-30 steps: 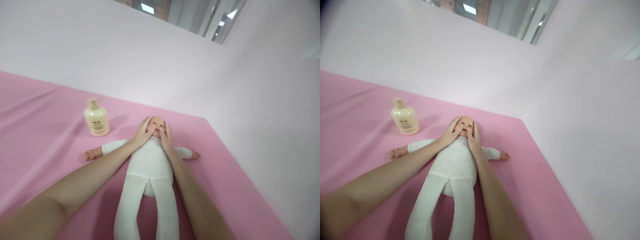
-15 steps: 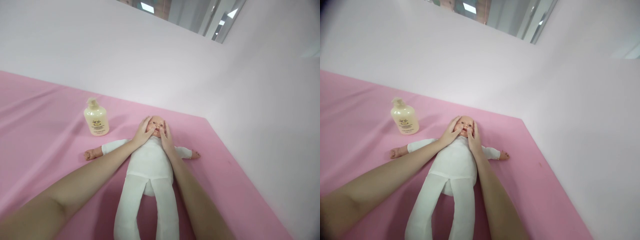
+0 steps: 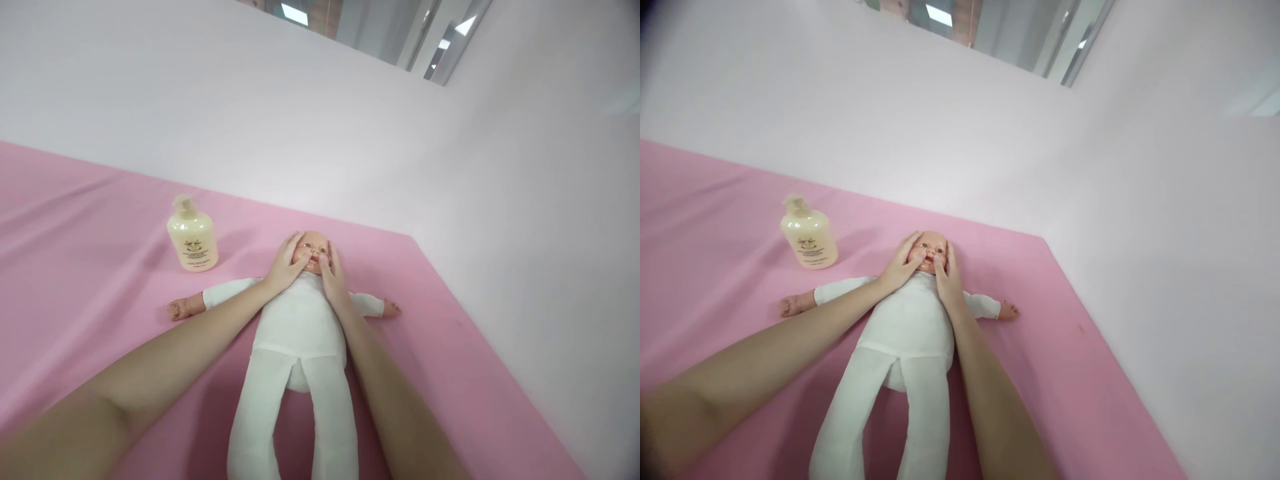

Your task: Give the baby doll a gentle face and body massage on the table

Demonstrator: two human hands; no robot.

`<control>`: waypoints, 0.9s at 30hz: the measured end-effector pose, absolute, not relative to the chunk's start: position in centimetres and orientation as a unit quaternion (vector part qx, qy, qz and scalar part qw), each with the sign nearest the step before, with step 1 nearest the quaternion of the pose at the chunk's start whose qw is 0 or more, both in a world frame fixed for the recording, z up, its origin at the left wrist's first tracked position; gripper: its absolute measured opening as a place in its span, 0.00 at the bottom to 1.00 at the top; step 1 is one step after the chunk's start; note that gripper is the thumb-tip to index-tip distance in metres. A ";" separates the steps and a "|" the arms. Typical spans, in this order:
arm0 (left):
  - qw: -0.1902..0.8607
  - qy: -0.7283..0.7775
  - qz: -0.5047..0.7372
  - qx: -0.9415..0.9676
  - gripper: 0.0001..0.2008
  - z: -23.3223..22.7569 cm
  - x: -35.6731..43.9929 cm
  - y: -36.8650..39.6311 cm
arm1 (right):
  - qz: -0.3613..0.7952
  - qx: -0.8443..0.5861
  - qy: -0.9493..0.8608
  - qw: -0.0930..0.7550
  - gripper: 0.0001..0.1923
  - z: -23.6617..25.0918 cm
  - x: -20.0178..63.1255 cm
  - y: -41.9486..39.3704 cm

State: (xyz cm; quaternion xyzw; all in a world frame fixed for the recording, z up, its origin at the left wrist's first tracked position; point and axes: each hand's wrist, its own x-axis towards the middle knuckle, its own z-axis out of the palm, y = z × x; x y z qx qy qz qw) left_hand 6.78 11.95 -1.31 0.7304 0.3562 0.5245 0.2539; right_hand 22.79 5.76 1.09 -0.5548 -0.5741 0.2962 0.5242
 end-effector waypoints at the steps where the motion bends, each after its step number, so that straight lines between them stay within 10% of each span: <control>1: 0.254 0.356 0.525 0.730 0.31 -1.3 6.8 11.9 | 0.297 -0.553 -0.574 0.525 0.43 1.1 22.8 5.8; 27: 0.253 0.355 0.526 0.730 0.31 -1.3 6.8 12.0 | 0.290 -0.549 -0.578 0.530 0.43 1.0 22.8 5.9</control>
